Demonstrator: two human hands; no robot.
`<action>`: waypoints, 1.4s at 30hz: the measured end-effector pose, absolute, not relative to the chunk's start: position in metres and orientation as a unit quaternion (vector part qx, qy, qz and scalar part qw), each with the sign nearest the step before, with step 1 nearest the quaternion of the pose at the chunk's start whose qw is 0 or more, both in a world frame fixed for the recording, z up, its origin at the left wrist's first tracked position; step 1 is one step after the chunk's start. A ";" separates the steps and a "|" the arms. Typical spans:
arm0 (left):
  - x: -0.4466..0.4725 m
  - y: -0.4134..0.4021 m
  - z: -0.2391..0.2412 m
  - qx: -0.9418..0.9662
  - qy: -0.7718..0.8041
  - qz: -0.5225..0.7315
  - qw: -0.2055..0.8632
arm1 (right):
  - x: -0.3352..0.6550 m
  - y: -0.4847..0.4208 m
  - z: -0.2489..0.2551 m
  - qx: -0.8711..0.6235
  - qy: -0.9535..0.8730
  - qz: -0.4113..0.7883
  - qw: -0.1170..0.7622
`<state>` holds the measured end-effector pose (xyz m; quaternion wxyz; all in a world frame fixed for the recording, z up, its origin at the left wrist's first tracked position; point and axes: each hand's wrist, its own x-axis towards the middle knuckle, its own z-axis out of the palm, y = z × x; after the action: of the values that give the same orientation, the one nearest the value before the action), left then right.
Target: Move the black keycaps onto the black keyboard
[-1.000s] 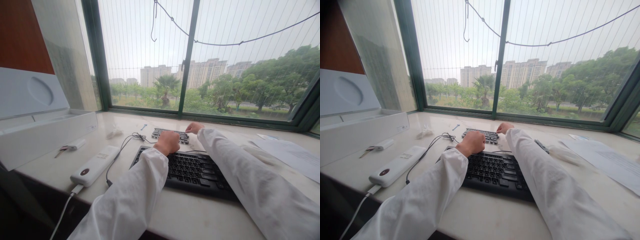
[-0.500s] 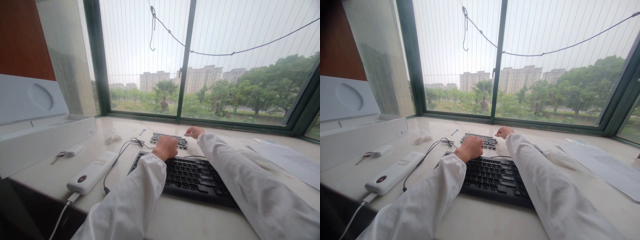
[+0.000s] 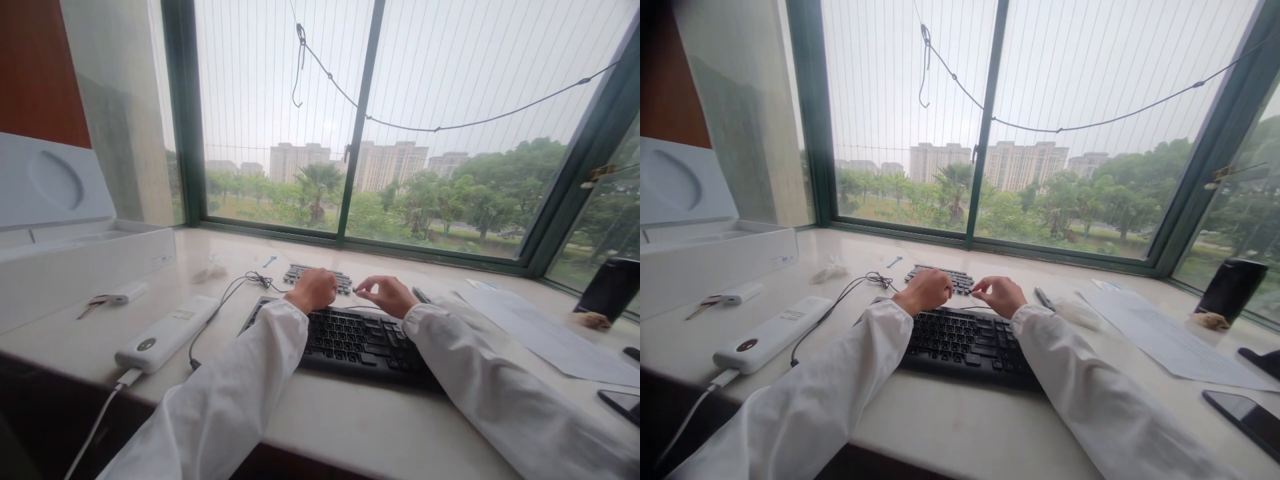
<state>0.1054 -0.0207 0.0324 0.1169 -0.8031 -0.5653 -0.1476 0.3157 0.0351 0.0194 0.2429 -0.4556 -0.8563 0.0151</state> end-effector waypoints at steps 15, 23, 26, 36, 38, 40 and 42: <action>0.112 -0.024 0.026 -0.856 -0.479 -0.165 0.107 | 0.333 0.013 0.012 -0.486 -0.843 0.040 0.226; 0.112 -0.022 0.024 -0.868 -0.467 -0.136 0.101 | 0.328 0.012 0.005 -0.480 -0.845 0.040 0.231; 0.112 -0.022 0.024 -0.873 -0.457 -0.136 0.100 | 0.323 0.008 0.005 -0.474 -0.850 0.043 0.227; 0.112 -0.025 0.029 -0.914 -0.376 -0.128 0.084 | 0.320 -0.004 0.017 -0.479 -0.861 0.032 0.166; 0.112 -0.026 0.029 -0.914 -0.377 -0.125 0.082 | 0.319 -0.004 0.016 -0.483 -0.860 0.029 0.163; 0.112 -0.027 0.029 -0.913 -0.380 -0.121 0.083 | 0.318 -0.004 0.015 -0.483 -0.860 0.031 0.164; 0.112 -0.027 0.028 -0.912 -0.382 -0.119 0.089 | 0.317 -0.005 0.014 -0.482 -0.860 0.033 0.166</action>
<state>0.1119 -0.0265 0.0283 0.0892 -0.9123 -0.3817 -0.1191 0.3170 -0.0046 0.0137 0.1657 -0.4816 -0.8600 0.0327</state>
